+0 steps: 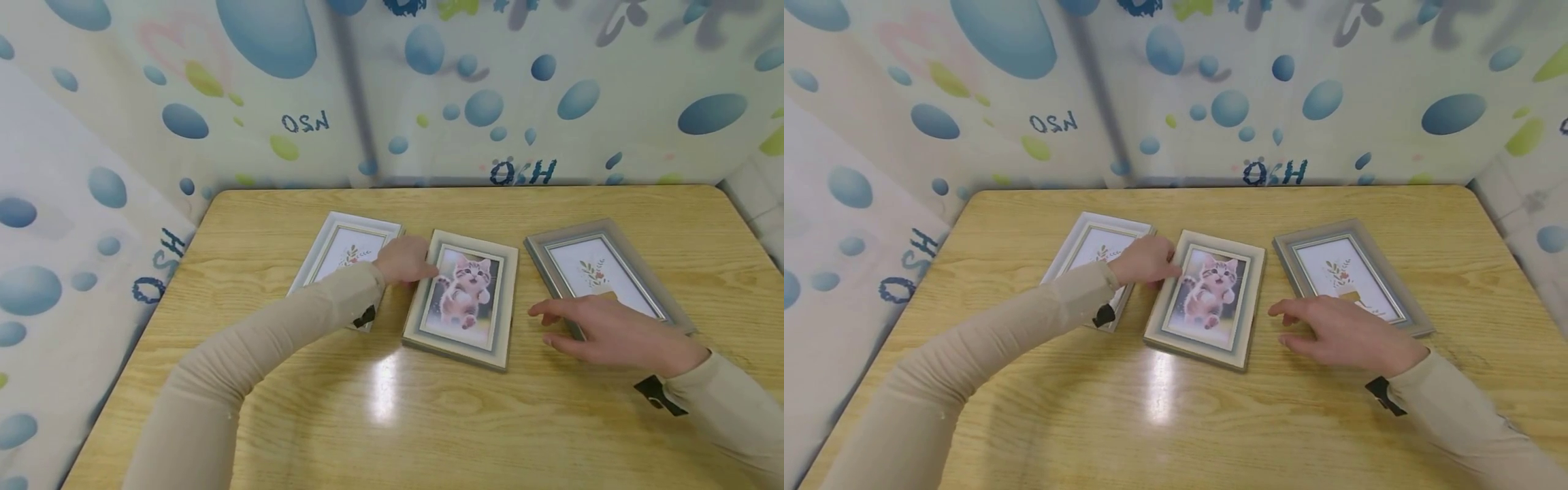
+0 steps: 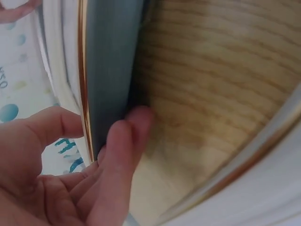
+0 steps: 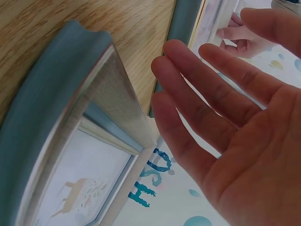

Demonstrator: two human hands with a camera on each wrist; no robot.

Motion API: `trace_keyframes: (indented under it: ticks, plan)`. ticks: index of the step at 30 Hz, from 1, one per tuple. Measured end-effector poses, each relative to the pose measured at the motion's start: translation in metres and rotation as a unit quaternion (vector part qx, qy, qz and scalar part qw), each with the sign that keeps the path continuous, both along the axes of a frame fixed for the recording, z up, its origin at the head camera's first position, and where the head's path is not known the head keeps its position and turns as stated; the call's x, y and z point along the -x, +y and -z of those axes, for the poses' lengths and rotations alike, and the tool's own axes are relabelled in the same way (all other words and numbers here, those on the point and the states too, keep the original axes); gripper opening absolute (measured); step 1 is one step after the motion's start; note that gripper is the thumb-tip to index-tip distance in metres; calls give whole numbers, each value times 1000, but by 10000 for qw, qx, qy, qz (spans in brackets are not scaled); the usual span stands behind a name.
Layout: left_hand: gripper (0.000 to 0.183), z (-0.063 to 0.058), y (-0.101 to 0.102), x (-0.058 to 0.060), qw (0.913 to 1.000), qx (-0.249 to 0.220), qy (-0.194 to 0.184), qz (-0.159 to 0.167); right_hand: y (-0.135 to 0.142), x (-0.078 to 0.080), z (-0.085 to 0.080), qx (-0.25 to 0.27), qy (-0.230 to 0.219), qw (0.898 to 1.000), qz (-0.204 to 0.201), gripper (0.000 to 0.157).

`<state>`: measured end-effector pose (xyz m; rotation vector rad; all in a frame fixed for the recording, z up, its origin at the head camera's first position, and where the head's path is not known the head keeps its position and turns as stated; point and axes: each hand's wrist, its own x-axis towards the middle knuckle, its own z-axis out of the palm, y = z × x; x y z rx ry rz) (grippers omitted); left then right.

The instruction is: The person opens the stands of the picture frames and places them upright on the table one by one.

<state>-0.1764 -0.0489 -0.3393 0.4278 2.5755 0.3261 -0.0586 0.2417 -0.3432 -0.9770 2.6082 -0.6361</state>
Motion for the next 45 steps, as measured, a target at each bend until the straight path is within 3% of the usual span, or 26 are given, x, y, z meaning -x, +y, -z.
trace_keyframes:
  ticks: [8, 12, 17, 20, 27, 35, 41, 45]
  plan:
    - [24, -9, -4, 4, 9981, -582, 84, 203, 0, 1, 3, -14, -177, 9998, 48, 34]
    - [22, -14, -7, 8, 9931, -1029, -553, -62, -1, 1, 3, -61, -202, 9997, 101, 34]
    - [26, -23, -9, 12, 9751, -1578, -1496, -442, -1, 2, 3, -41, -325, 9993, 160, 34]
    - [27, -27, -10, 13, 9664, -1768, -1789, -530, 0, 4, 5, 42, -380, 9992, 153, 33]
    - [30, -34, -13, 13, 9572, -2004, -2072, -275, 10, 14, 10, 632, -462, 9969, 84, 28]
    - [37, -40, -15, 15, 9359, -2395, -2582, 54, 15, 23, 10, 1130, -639, 9913, 198, 23]
    - [37, -46, -14, 15, 9393, -2333, -2486, 393, 19, 31, 8, 1217, -779, 9885, 447, 27]
    - [37, -46, -18, 16, 9359, -2496, -2436, 484, 16, 40, 6, 1295, -860, 9865, 518, 29]
